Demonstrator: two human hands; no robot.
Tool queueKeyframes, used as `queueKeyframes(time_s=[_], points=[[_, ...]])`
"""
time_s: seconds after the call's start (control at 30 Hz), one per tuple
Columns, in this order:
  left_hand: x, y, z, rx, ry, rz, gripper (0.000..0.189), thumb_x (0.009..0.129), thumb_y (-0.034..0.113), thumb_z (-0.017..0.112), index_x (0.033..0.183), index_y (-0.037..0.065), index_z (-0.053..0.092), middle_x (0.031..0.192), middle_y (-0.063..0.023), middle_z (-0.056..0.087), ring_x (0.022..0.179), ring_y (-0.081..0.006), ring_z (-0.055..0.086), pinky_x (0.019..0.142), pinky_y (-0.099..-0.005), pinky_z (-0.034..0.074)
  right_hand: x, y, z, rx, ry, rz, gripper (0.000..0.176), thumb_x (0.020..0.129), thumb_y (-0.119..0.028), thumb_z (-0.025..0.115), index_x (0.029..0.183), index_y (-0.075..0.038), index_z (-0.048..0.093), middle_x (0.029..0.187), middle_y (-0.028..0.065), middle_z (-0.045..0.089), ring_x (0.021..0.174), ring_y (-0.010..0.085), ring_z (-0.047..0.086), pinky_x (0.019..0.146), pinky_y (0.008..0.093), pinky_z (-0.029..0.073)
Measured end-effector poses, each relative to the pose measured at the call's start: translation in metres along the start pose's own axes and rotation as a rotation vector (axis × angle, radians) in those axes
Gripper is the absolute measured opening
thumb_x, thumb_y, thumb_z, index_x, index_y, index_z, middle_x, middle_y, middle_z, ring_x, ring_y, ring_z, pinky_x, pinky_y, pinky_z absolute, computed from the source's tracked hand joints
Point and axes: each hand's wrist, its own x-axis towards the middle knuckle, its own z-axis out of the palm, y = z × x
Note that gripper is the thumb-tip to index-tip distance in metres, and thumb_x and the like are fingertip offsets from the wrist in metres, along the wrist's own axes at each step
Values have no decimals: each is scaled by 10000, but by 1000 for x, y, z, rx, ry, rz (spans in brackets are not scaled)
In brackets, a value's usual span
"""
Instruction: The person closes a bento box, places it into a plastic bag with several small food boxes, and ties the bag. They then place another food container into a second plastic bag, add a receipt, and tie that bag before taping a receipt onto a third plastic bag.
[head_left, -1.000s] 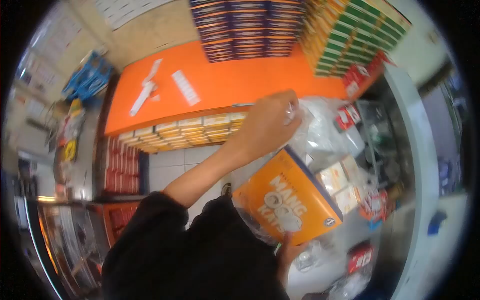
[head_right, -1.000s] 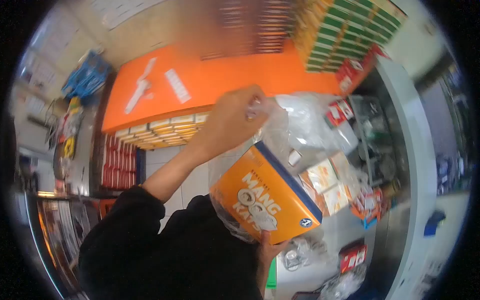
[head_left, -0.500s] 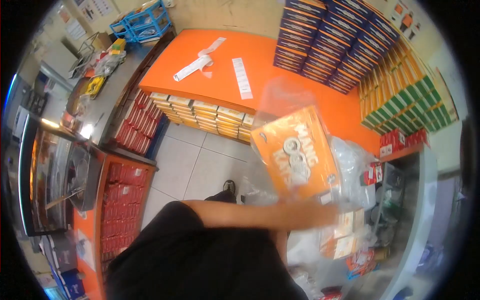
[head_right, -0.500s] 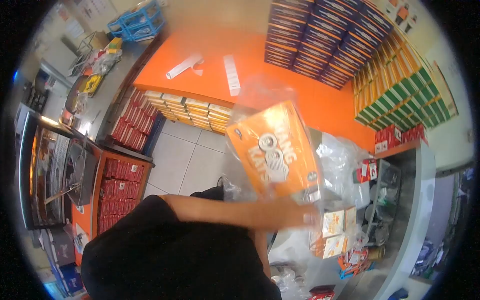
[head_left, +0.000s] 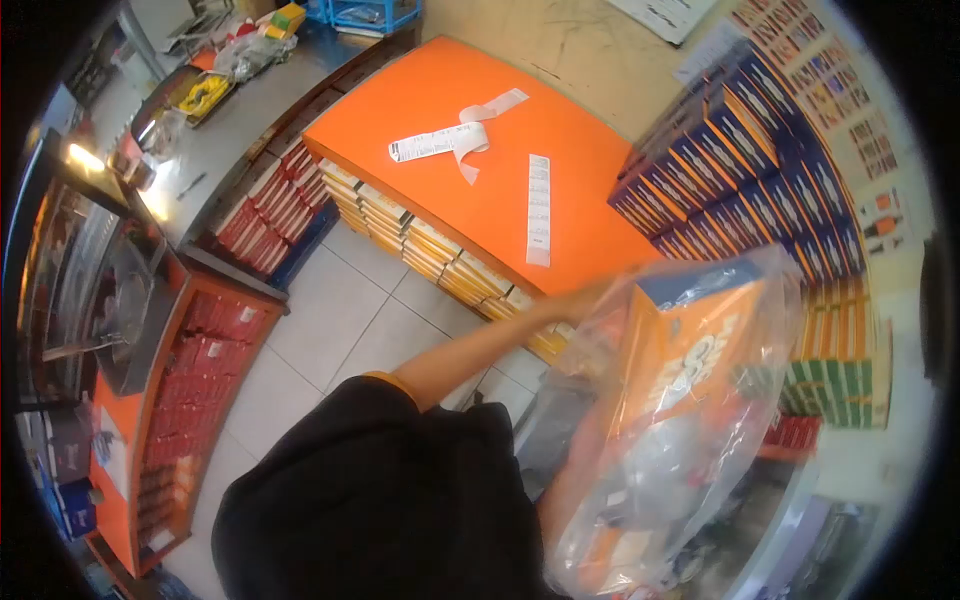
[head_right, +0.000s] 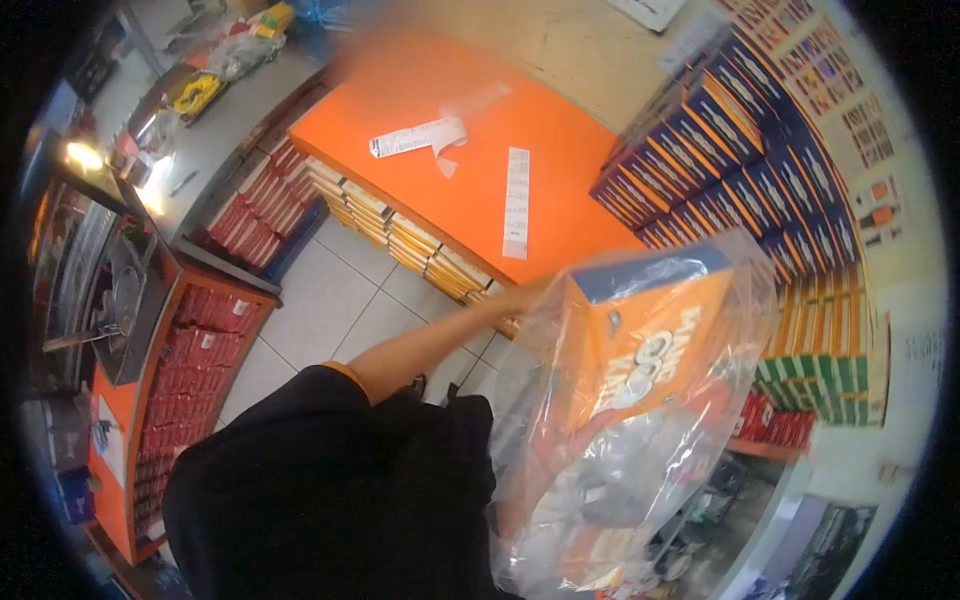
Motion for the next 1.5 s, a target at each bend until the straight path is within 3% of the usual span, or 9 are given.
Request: queueKeyframes(time_s=[0.07,0.13,0.17,0.23,0.4,0.67,1.0,1.37,1.5], points=[[68,-213,45,-962,-129,-13,652,897,292,594,1404,-19,327,1445,-174,351,1345,-286,316,1113,-406,274,31,16,18,-262,586,-394,602,933,-479,515,1360,-63,432,1398,88,447,1240,234,442,1034,432,384],[24,-78,57,348,80,346,521,919,333,562,1286,-27,478,1319,-167,486,1222,-258,460,1027,-412,375,48,7,7,-141,502,-268,629,928,-499,507,1379,-72,405,1412,88,430,1251,238,428,1046,438,365],[28,-52,61,343,98,343,521,919,333,562,1286,-27,478,1319,-167,486,1222,-258,460,1027,-412,375,54,0,0,-6,402,-153,656,924,-518,499,1398,-80,377,1425,89,412,1262,241,415,1059,444,346],[42,-34,62,42,469,-257,437,967,367,485,1175,-12,549,1186,-132,546,1058,-238,538,938,-399,420,65,-20,-16,264,204,79,712,916,-557,483,1436,-98,322,1452,90,377,1284,249,387,1084,457,309],[63,-129,10,-132,351,-197,431,965,364,481,1156,-14,564,1154,-142,561,1041,-242,548,920,-397,427,108,-52,-51,308,267,213,746,911,-580,473,1459,-111,284,1468,101,355,1299,255,367,1097,463,285],[148,-134,-77,-83,616,-113,425,963,360,475,1125,-16,587,1102,-157,584,1014,-248,565,893,-393,439,160,-66,-102,-96,664,194,757,910,-587,470,1469,-120,264,1472,120,345,1308,262,355,1100,463,274],[140,-193,-119,19,976,-321,423,959,354,467,1086,-20,617,1038,-175,614,981,-256,586,859,-388,453,172,-39,-108,-1044,888,136,722,917,-499,526,1456,-90,273,1463,164,337,1317,289,348,1101,456,275],[19,-295,-22,252,-327,-1009,427,955,348,459,1043,-24,650,967,-196,646,944,-264,609,821,-382,468,183,-112,-249,-1295,962,-38,634,931,-227,594,1442,-57,261,1369,162,436,1188,270,497,984,389,426],[-3,-214,-60,302,-625,-903,381,940,307,467,970,-31,640,929,-213,651,863,-302,613,769,-413,473,210,-105,-244,-1368,833,-50,626,916,-232,620,1422,-60,294,1343,152,461,1148,252,526,926,369,472]])
